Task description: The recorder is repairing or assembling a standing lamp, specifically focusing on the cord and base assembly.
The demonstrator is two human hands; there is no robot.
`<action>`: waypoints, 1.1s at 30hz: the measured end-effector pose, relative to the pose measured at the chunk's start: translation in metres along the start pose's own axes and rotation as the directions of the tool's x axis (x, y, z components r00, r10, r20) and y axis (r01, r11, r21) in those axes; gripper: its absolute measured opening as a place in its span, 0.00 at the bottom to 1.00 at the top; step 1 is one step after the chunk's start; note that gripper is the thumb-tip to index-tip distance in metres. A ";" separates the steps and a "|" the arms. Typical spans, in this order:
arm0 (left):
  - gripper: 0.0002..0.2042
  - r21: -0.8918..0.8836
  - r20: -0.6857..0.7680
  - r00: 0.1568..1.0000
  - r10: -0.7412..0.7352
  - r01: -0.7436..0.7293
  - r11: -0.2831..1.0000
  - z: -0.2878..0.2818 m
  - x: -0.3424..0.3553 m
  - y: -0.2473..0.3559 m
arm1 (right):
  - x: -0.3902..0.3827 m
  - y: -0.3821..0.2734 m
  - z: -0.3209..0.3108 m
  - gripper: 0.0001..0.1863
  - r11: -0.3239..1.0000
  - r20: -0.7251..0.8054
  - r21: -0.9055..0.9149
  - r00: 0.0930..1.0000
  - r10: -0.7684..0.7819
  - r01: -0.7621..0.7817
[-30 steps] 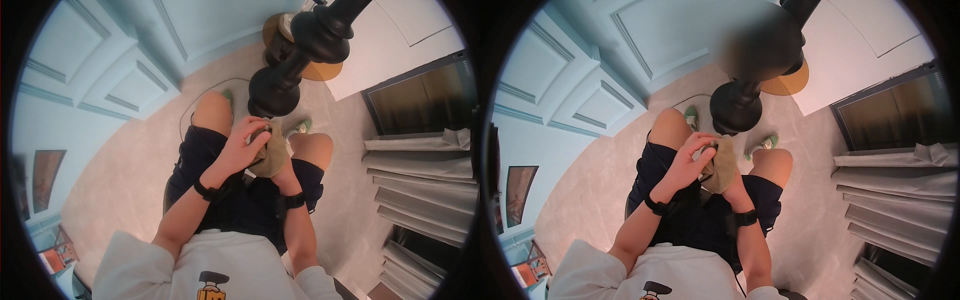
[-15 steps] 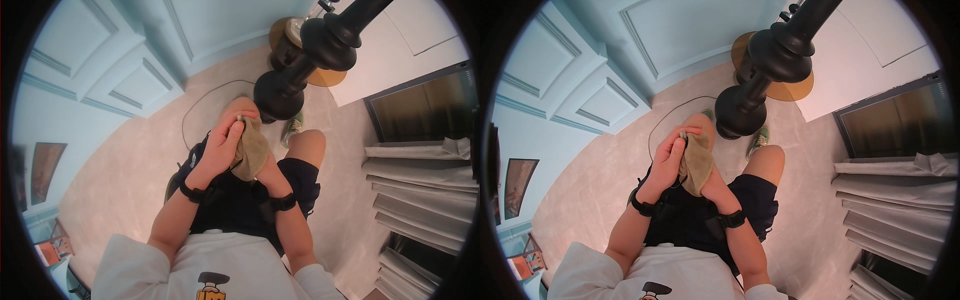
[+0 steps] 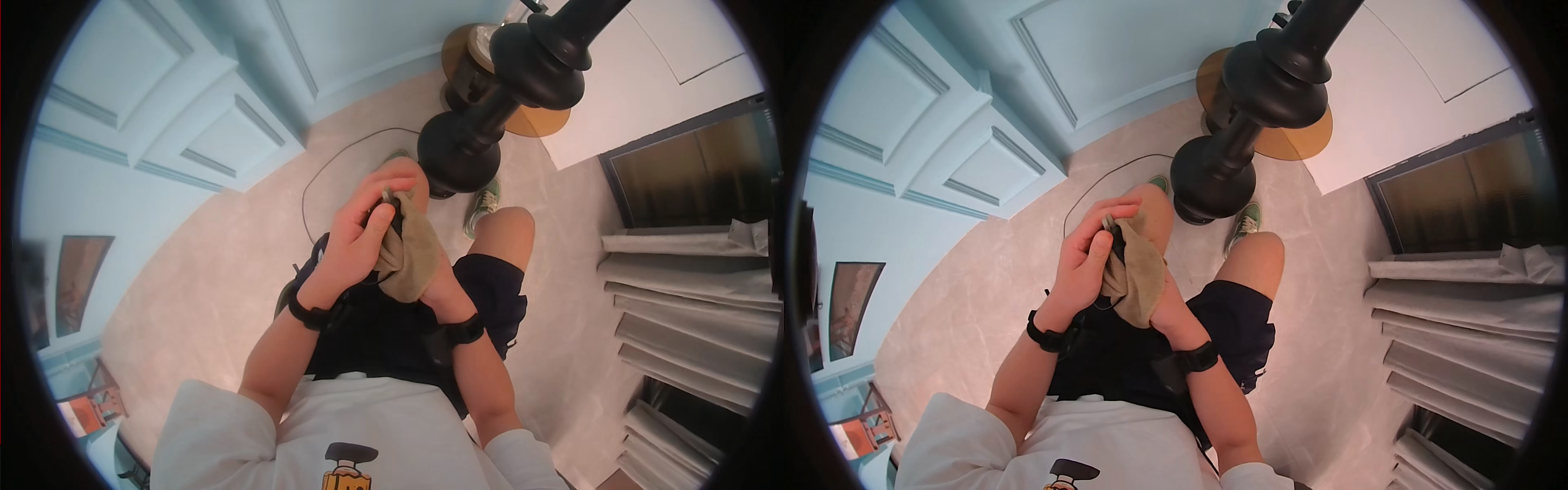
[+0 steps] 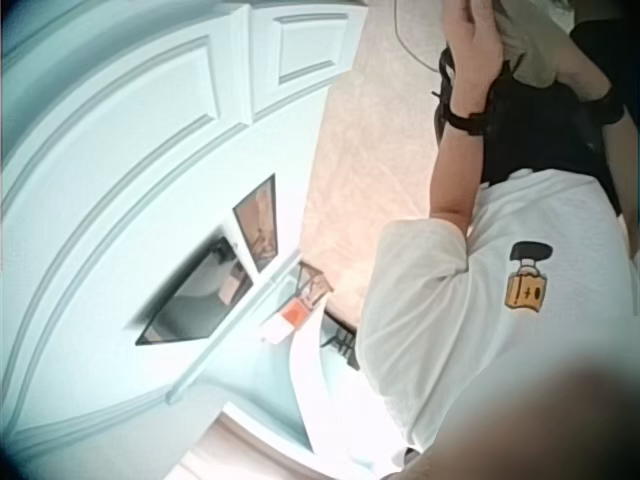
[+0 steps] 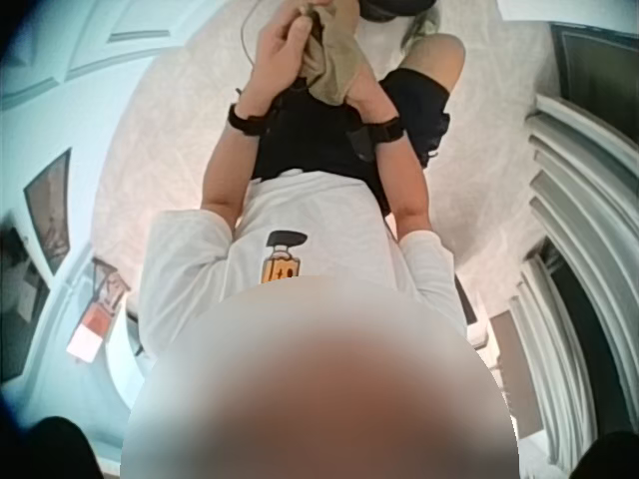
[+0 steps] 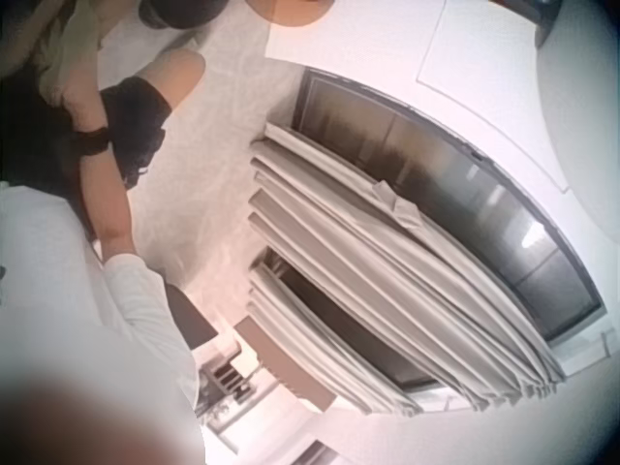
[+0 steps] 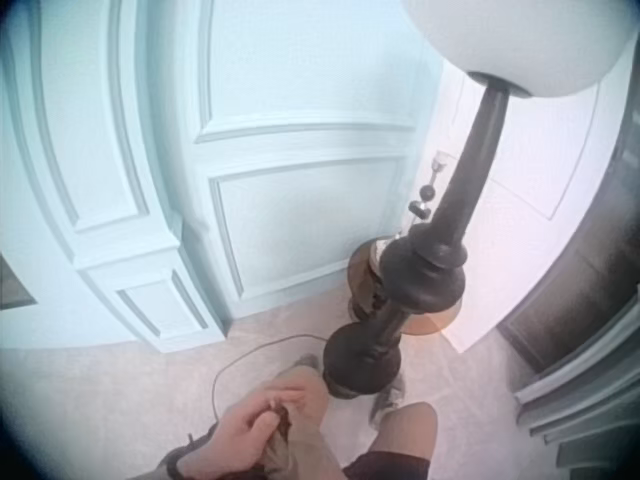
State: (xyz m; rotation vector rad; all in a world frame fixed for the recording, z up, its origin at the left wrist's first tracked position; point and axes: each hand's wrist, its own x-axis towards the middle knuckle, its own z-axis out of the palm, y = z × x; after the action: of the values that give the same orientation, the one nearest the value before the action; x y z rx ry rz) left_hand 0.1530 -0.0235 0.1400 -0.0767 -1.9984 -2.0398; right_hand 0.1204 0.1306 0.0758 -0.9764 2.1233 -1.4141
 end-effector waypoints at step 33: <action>0.15 0.002 -0.382 0.924 -0.025 0.028 1.000 -0.005 0.047 0.037 | -0.038 0.002 0.019 0.31 0.550 0.021 0.835 0.999 0.026 -0.031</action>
State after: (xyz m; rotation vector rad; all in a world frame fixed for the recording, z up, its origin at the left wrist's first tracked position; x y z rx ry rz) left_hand 0.1174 -0.0367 0.1864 0.3278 -1.7684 -1.8860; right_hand 0.1577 0.1478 0.0645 -0.5181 1.1226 -2.0738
